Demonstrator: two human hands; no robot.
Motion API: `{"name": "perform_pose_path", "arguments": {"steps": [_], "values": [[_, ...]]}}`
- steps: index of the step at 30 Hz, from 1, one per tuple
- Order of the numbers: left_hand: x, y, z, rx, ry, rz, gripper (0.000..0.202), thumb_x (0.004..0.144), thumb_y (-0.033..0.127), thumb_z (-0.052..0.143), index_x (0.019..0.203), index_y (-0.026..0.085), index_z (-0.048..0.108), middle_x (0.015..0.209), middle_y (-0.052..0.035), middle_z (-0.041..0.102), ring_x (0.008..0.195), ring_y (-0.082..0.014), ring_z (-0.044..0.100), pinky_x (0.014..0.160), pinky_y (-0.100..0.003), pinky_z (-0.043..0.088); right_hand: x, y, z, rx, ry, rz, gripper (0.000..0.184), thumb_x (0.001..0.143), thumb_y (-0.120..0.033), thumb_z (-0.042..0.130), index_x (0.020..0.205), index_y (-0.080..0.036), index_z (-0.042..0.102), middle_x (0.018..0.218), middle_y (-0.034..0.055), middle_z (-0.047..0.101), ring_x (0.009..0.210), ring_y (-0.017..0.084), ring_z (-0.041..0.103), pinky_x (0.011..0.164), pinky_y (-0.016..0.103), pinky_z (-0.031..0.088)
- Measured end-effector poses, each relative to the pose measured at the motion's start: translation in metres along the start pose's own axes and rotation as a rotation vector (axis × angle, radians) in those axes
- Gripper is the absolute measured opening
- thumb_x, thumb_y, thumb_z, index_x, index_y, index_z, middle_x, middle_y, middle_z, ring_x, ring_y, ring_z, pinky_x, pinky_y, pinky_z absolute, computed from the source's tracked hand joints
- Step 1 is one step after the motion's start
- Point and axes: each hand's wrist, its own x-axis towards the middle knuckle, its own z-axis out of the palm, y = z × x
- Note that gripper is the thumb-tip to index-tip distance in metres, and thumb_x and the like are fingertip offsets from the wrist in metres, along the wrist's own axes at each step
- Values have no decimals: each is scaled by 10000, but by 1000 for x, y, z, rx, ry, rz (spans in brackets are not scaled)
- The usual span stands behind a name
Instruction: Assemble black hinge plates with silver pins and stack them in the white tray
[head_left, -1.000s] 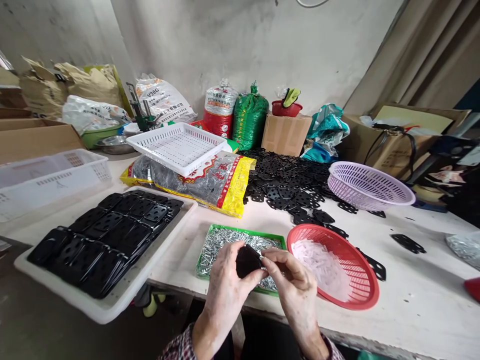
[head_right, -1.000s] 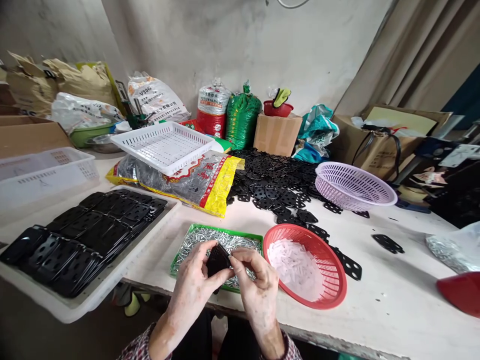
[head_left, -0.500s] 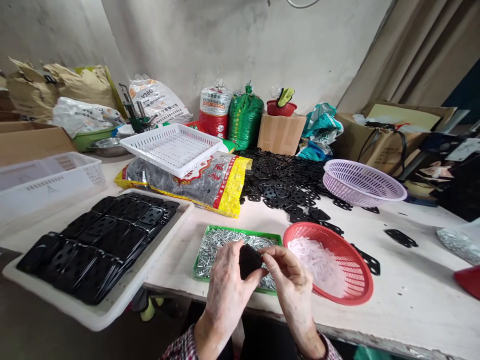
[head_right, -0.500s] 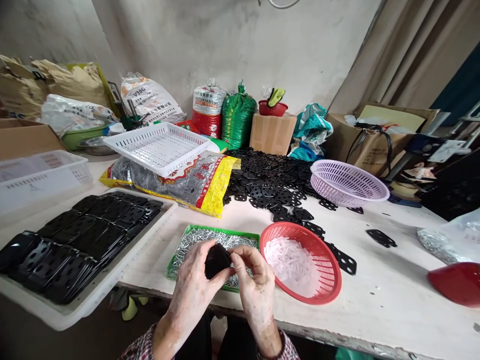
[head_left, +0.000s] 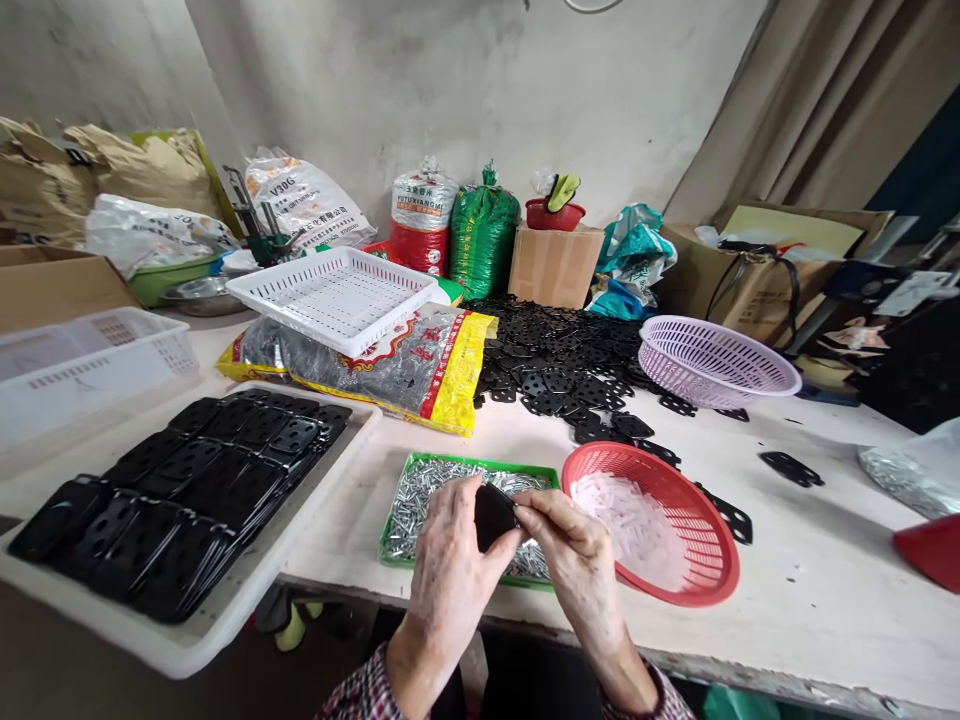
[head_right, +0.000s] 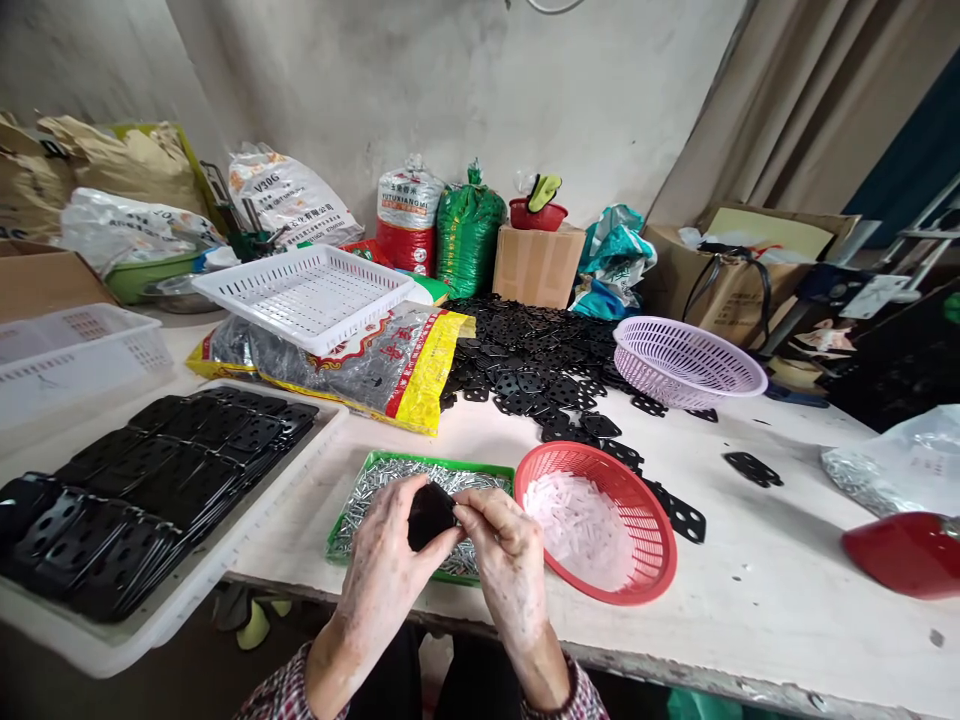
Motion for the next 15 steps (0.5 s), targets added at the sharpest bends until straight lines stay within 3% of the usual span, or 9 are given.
{"name": "perform_pose_path", "arguments": {"steps": [7, 15], "values": [[0, 1, 3, 37, -6, 26, 595, 751, 126, 780, 1245, 204, 459, 1121, -112, 670, 1038, -299, 660, 869, -461, 584, 1, 3, -3, 16, 13, 105, 221, 779, -374, 761, 919, -209, 807, 889, 83, 777, 814, 254, 719, 737, 347, 608], [1, 2, 3, 18, 6, 19, 584, 784, 140, 754, 1266, 232, 436, 1129, -94, 646, 1060, -302, 652, 909, -481, 566, 1, 3, 0, 9, 66, 123, 307, 755, -392, 761, 981, -187, 792, 783, 58, 754, 722, 226, 704, 727, 349, 611]]}}
